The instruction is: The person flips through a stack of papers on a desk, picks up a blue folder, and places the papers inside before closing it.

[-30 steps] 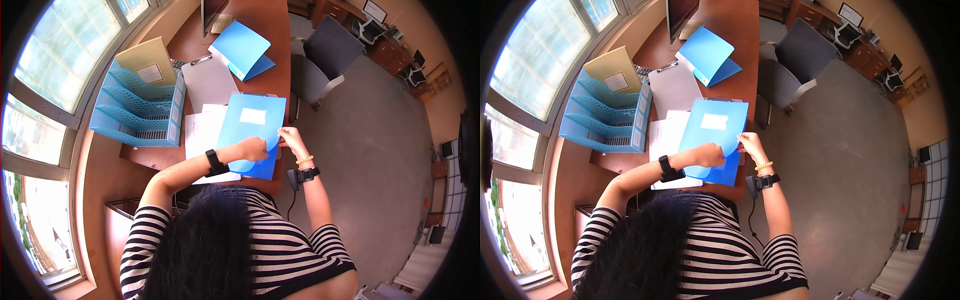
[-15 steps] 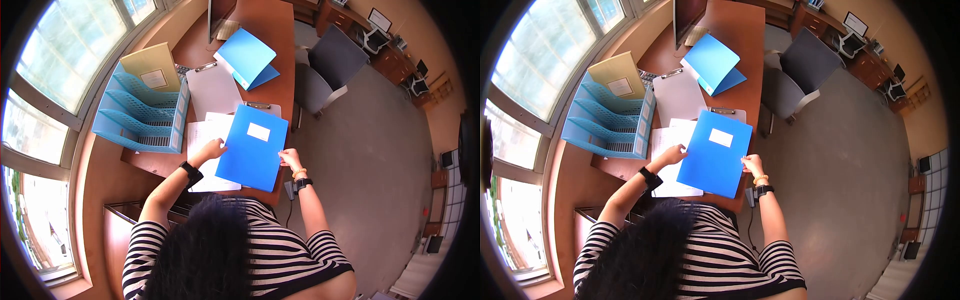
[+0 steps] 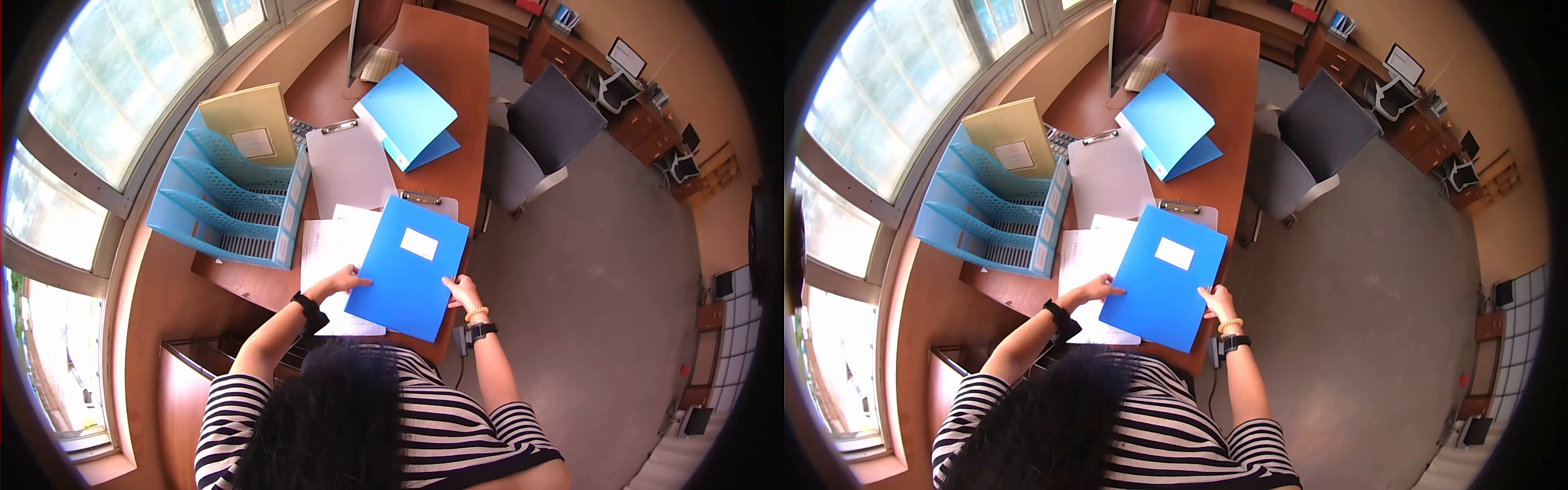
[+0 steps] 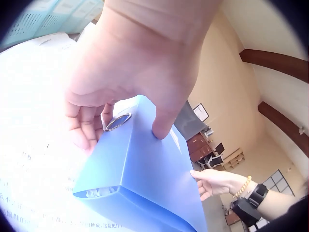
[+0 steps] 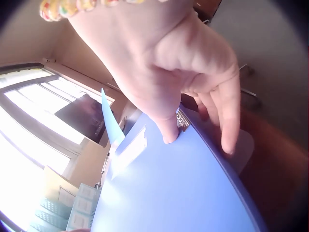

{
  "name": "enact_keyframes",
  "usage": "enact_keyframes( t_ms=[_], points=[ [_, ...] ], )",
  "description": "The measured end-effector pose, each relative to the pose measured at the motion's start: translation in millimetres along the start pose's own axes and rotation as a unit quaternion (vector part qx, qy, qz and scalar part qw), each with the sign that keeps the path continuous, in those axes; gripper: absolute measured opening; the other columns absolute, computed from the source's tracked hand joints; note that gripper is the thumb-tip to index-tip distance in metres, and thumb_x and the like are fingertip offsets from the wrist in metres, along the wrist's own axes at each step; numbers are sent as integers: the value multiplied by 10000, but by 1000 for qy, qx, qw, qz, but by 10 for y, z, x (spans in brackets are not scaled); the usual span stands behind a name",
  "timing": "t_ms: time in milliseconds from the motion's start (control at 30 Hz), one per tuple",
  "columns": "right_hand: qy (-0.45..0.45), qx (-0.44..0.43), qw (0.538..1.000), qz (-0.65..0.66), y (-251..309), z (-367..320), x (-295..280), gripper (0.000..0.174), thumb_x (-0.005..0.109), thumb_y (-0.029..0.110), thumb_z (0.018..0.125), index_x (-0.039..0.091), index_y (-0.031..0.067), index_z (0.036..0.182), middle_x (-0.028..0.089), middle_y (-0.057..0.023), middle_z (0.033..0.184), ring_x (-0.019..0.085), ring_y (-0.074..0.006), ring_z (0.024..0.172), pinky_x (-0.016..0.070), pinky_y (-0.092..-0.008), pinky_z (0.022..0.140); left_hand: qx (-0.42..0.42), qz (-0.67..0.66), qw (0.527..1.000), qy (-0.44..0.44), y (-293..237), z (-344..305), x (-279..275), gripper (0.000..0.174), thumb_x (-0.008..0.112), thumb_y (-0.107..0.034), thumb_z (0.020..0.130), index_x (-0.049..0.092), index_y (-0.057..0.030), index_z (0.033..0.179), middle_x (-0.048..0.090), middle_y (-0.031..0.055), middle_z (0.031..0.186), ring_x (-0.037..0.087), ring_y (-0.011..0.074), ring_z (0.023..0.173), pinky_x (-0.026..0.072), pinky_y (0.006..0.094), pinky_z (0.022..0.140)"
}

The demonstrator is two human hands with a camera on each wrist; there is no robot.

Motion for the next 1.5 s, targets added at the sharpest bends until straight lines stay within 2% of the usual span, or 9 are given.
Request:
enact_keyframes(
  t_ms=[267, 333, 567, 633, 767, 933, 1100, 1333, 1500],
  points=[
    [39, 4, 998, 39, -85, 87, 33, 354, 500, 266, 817, 477, -75, 910, 563, -152, 812, 603, -230, 619, 531, -329, 457, 17, -106, 992, 69, -175, -176, 42, 700, 630, -236, 703, 200, 13, 1196, 388, 243, 1130, 428, 336, 1028, 395, 406, 850],
    [64, 22, 989, 128, -104, 90, 64, 359, 507, 270, 807, 498, -81, 882, 571, -155, 801, 606, -234, 609, 527, -323, 444, 56, -260, 962, 68, -181, -146, 57, 656, 618, -151, 712, 206, -25, 1207, 388, 248, 1127, 408, 340, 1051, 370, 419, 883],
    [89, 33, 985, 141, 80, -4, 132, 321, 502, 234, 814, 489, -51, 962, 578, -127, 860, 605, -206, 689, 519, -327, 519, 63, -279, 958, -4, -566, -231, -162, 598, 574, -56, 699, 243, -65, 1197, 427, 243, 1065, 490, 322, 952, 457, 407, 781],
    [113, 9, 979, 167, 180, -91, 158, 334, 469, 233, 845, 443, -32, 1048, 546, -140, 980, 574, -226, 842, 483, -350, 709, 76, -285, 956, -6, -648, -232, -214, 588, 569, -54, 699, 253, -70, 1195, 435, 237, 1052, 493, 322, 949, 459, 410, 777],
    [153, -29, 913, 376, 170, -118, 320, 394, 474, 213, 850, 394, -19, 1159, 473, -102, 1108, 468, -160, 994, 393, -274, 843, 47, -381, 923, -22, -762, -307, -261, 561, 552, -50, 699, 279, -77, 1189, 448, 214, 1032, 498, 316, 941, 466, 406, 768],
    [141, -71, 918, 365, 405, -269, 200, 424, 484, 203, 845, 367, -34, 1176, 459, -87, 1106, 452, -154, 996, 384, -287, 853, 61, -435, 898, -11, -598, -239, -331, 547, 551, -60, 685, 311, -64, 1177, 440, 186, 1056, 488, 300, 952, 463, 387, 776],
    [97, -225, 919, 308, 957, -371, -2, 492, 530, 163, 805, 324, -23, 1211, 448, -92, 1126, 448, -162, 1009, 383, -292, 854, 189, -452, 872, -7, -741, -283, -627, 537, 565, -74, 661, 345, -51, 1150, 475, 147, 1006, 519, 241, 891, 480, 335, 744],
    [157, -207, 883, 391, 1693, 53, -227, 479, 534, 158, 781, 352, -31, 1181, 454, -100, 1114, 451, -176, 1007, 398, -306, 835, 247, -502, 827, -59, -1157, -14, -1042, 479, 556, -75, 676, 355, -42, 1109, 478, 139, 980, 530, 225, 866, 492, 333, 721],
    [155, -103, 881, 436, 1732, 428, -226, 290, 483, 208, 812, 460, 62, 1062, 556, -71, 907, 584, -192, 702, 502, -315, 604, 211, -518, 824, -89, -1143, 446, -1140, 596, 544, -111, 701, 258, -50, 1221, 414, 164, 1114, 457, 274, 1010, 437, 397, 828]
  ],
)
Point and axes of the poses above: each hand's wrist, its own z-axis towards the middle knuckle, its own x-axis out of the palm, y = z × x, the point moved 6 cm from there along z, towards the middle knuckle
